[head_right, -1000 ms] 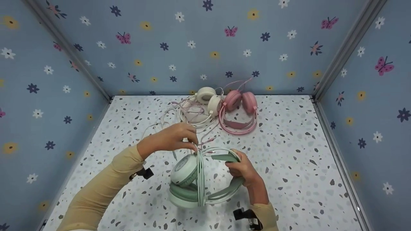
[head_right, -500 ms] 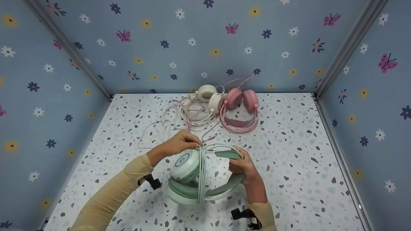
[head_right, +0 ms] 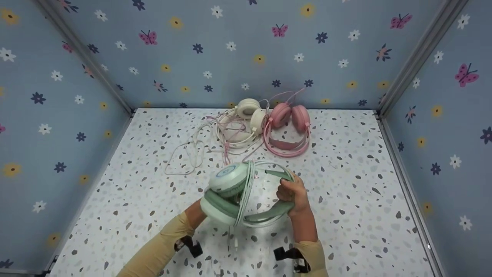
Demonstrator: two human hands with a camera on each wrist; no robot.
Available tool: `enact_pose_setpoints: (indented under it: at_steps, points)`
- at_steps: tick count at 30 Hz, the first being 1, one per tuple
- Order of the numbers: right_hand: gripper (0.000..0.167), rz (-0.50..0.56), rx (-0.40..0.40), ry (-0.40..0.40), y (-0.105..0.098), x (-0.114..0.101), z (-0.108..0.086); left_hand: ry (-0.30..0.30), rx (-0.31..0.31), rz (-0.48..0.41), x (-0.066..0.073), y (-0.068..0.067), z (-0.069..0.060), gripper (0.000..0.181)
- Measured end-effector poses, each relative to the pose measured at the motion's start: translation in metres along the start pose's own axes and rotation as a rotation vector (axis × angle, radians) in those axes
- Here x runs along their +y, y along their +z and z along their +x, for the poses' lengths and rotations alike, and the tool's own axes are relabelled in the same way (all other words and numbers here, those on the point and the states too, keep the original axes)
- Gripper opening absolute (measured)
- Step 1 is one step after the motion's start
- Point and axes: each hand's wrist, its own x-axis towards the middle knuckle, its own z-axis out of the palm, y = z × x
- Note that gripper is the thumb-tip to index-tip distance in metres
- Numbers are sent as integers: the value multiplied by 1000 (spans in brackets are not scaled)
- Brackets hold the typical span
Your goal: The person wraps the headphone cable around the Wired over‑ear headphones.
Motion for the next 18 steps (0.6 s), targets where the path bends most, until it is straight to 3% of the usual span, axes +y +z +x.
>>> enact_pose_setpoints:
  at_steps: [1,3,5,7,9,13,18]
  points:
    - [29,3,43,-26,1,-1,-1,-33,41,-12,-6,4,-3,14]
    - [35,-17,134,-79,2,-3,-2,-130,135,-123,-17,14,-7,11]
    - [38,-58,209,-125,4,-5,-4,-162,229,-237,-26,22,-12,8]
    - [39,-104,276,-159,5,-7,-5,-177,283,-335,-32,27,-18,9]
    - [39,-155,333,-184,5,-7,-5,-158,299,-398,-36,31,-24,13]
    - [39,-245,450,-213,5,-5,-3,-132,298,-398,-38,36,-30,16]
    - [35,-337,580,-243,7,-3,0,-175,297,-391,-39,39,-37,23]
